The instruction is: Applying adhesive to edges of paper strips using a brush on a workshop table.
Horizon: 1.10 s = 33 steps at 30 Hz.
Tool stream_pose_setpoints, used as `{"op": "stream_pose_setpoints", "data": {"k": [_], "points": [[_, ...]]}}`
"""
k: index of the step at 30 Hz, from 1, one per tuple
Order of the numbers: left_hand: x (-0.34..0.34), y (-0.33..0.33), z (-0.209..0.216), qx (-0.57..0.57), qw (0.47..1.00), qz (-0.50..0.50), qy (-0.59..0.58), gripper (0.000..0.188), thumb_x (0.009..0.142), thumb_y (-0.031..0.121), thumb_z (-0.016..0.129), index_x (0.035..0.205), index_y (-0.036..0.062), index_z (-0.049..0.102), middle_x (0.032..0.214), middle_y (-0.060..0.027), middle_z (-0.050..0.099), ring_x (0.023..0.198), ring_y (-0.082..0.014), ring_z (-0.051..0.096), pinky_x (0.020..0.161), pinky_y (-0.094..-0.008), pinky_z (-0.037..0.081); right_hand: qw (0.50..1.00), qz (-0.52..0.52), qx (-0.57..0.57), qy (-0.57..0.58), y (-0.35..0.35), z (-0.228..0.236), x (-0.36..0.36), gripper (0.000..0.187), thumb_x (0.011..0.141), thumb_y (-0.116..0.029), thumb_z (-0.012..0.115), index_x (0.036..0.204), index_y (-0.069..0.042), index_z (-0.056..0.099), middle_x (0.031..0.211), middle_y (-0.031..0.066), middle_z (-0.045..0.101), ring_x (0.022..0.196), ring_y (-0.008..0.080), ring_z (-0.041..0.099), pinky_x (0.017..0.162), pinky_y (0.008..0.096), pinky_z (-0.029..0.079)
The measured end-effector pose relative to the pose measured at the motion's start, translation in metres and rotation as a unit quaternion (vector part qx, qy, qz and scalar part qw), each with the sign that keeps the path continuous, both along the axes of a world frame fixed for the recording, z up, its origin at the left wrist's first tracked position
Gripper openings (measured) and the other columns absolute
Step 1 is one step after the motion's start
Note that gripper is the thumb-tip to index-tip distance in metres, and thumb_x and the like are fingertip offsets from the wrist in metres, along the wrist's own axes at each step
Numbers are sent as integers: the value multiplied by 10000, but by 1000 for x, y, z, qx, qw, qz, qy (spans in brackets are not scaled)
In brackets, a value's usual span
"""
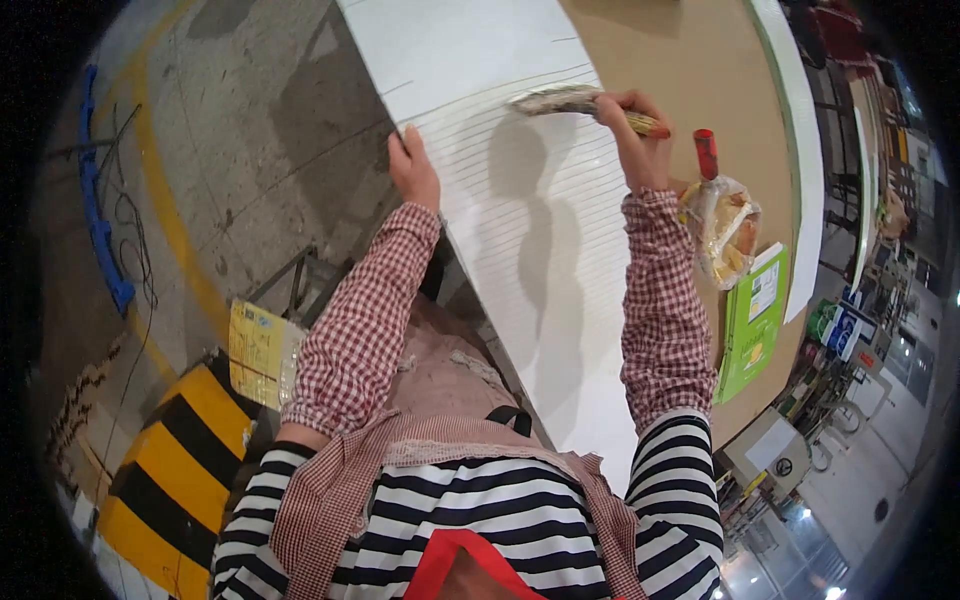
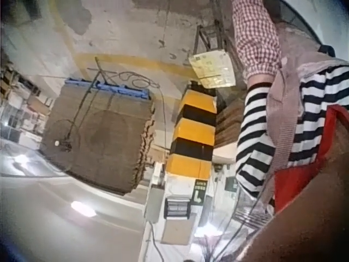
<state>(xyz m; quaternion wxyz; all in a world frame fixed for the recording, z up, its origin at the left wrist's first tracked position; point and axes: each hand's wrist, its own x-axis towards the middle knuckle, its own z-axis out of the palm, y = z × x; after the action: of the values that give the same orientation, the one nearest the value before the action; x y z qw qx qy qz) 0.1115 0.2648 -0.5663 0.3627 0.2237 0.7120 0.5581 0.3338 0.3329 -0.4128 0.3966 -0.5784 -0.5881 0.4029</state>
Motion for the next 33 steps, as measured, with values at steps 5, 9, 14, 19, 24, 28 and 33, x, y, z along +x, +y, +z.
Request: {"op": "stream_pose_setpoints", "data": {"k": [5, 9, 14, 19, 24, 28, 33], "points": [[-5, -5, 8, -21, 998, -20, -53, 467, 994, 429, 400, 1122, -12, 483, 1037, -189, 595, 926, -301, 582, 793, -385, 459, 990, 44, 7, -134, -81, -4, 28, 134, 824, -76, 686, 769, 22, 612, 705, -3, 596, 692, 56, 536, 632, 203, 432], [5, -39, 10, 26, 994, 47, -91, 483, 1006, 406, 373, 1244, -13, 403, 1139, -151, 554, 1028, -268, 542, 889, -343, 432, 988, 73, -34, -130, -106, 22, 11, 136, 823, -51, 676, 751, 25, 589, 683, 0, 566, 671, 47, 519, 611, 190, 422], [55, -107, 14, -14, 999, -17, -36, 462, 1015, 370, 349, 1268, -13, 409, 1134, -203, 562, 1034, -297, 552, 876, -374, 438, 985, 70, 130, -87, -67, 17, -59, 74, 797, -16, 680, 770, 16, 620, 733, 20, 626, 677, 69, 564, 606, 210, 458], [64, -111, 13, -19, 1000, -6, 4, 414, 1016, 331, 336, 1239, 4, 456, 1057, -240, 611, 957, -390, 593, 801, -414, 466, 973, 117, 194, -52, -45, -11, -85, 65, 781, -27, 691, 776, -4, 630, 770, 47, 649, 698, 84, 589, 640, 220, 479], [59, -115, 4, -27, 999, -30, -2, 418, 1017, 359, 328, 1249, 34, 452, 965, -220, 639, 878, -396, 612, 728, -434, 472, 964, 175, 136, -147, -89, 2, -53, 62, 774, 2, 669, 765, 21, 611, 758, 72, 646, 696, 95, 593, 639, 234, 482], [58, -116, 6, -44, 998, -34, 16, 436, 1017, 377, 315, 1256, 35, 439, 881, -219, 636, 805, -384, 617, 678, -447, 463, 965, 176, 133, -142, -95, 11, -53, 45, 766, 29, 646, 758, 29, 602, 770, 86, 647, 692, 109, 597, 634, 236, 478], [64, -113, 6, -31, 998, -53, -16, 444, 1013, 382, 332, 1227, 9, 440, 756, -210, 613, 669, -372, 600, 575, -449, 443, 968, 151, 171, -108, -77, 1, -71, 54, 751, 41, 649, 755, 32, 596, 781, 107, 647, 707, 136, 614, 646, 249, 482]]}}
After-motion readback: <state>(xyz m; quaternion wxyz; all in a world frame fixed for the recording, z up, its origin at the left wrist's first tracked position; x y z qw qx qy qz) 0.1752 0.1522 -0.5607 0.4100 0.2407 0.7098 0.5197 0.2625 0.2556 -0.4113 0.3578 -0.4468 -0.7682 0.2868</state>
